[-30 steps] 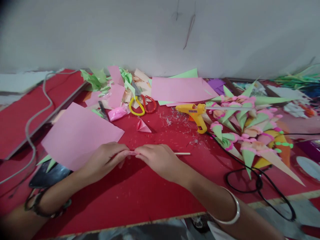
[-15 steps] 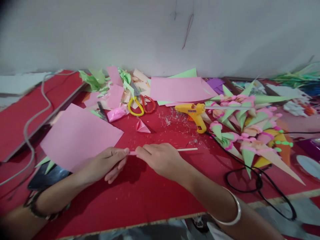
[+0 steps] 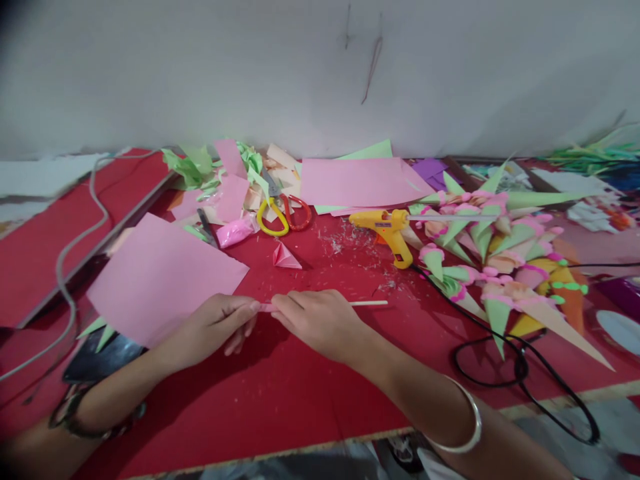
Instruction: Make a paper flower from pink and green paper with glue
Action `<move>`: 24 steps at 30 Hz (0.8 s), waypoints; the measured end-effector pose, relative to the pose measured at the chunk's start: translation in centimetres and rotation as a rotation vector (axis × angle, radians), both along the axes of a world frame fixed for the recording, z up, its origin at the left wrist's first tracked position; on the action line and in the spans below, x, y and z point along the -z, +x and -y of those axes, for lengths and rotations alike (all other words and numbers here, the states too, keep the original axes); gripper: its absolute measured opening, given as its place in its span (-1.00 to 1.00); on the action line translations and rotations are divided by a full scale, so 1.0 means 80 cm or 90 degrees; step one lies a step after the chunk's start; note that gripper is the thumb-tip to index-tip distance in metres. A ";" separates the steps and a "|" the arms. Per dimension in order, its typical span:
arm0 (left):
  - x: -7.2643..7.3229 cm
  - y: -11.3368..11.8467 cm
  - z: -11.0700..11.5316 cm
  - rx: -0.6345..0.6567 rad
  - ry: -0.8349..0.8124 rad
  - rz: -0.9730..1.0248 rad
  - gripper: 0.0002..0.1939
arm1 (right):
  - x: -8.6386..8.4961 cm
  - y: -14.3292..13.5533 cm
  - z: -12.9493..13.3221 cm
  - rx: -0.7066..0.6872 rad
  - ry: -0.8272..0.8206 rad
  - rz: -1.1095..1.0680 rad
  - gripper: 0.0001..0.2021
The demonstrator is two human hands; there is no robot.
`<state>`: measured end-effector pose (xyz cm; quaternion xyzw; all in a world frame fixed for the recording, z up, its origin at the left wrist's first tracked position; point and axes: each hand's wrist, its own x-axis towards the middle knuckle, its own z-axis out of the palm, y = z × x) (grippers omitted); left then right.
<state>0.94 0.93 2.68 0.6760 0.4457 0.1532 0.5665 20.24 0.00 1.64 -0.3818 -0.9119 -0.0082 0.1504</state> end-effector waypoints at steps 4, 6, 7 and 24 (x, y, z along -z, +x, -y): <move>-0.004 -0.006 -0.007 0.071 0.256 -0.151 -0.60 | -0.001 -0.001 -0.002 0.076 -0.111 -0.048 -0.69; -0.004 -0.009 -0.009 0.079 0.323 -0.234 -0.62 | -0.003 0.001 -0.004 0.106 -0.143 -0.062 -0.64; -0.004 -0.011 -0.011 0.077 0.351 -0.275 -0.63 | -0.004 0.003 -0.006 0.119 -0.157 -0.069 -0.63; -0.026 -0.038 -0.027 0.008 0.485 -0.601 -0.65 | 0.001 0.014 -0.027 0.375 -0.166 -0.185 -0.71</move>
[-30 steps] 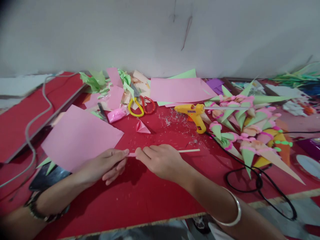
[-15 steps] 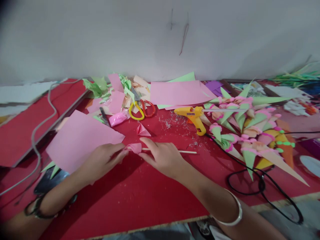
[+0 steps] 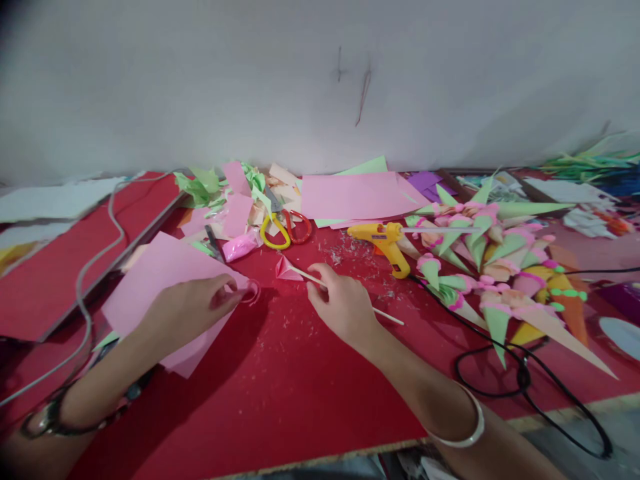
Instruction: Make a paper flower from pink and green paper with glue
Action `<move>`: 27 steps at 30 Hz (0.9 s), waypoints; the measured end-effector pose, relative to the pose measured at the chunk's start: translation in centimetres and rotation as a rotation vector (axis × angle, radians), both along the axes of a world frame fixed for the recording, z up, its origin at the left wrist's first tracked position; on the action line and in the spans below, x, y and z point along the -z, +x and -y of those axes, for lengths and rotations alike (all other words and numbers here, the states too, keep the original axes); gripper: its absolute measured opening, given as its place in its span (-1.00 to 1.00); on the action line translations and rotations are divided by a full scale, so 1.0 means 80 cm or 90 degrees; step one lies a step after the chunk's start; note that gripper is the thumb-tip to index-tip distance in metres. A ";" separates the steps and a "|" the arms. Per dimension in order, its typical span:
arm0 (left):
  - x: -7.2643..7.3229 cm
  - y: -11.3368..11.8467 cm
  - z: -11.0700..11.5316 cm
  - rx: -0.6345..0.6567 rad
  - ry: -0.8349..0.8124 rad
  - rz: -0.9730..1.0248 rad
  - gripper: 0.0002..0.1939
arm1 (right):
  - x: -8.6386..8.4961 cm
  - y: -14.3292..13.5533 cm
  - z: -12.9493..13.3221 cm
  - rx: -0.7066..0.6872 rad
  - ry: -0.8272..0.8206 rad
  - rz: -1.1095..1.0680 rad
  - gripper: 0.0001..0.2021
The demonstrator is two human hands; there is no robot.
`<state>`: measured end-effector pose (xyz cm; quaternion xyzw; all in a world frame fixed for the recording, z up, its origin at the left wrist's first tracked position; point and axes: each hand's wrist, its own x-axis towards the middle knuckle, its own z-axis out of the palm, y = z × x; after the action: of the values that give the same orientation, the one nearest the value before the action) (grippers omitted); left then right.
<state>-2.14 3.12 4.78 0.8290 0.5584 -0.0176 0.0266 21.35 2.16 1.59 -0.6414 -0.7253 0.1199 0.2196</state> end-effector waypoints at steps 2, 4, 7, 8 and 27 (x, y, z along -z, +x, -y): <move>-0.015 0.002 -0.004 0.001 0.001 0.010 -0.67 | 0.002 0.000 0.000 -0.007 0.002 -0.002 -0.71; -0.026 0.007 -0.014 0.063 0.006 0.002 -0.73 | 0.004 0.001 0.000 -0.014 0.008 -0.005 -0.71; -0.031 0.020 -0.038 0.205 -0.010 0.030 -0.67 | 0.005 0.001 -0.001 -0.019 0.020 -0.008 -0.71; -0.030 0.025 -0.048 0.247 -0.020 0.059 -0.65 | 0.005 0.001 -0.001 -0.020 0.022 -0.010 -0.72; -0.018 0.040 -0.112 0.304 -0.157 0.164 -0.73 | 0.001 0.002 0.001 -0.032 0.061 -0.015 -0.76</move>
<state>1.08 12.07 6.22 0.9227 0.3334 0.0143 0.1931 21.48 2.08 1.52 -0.6100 -0.7437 0.0978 0.2554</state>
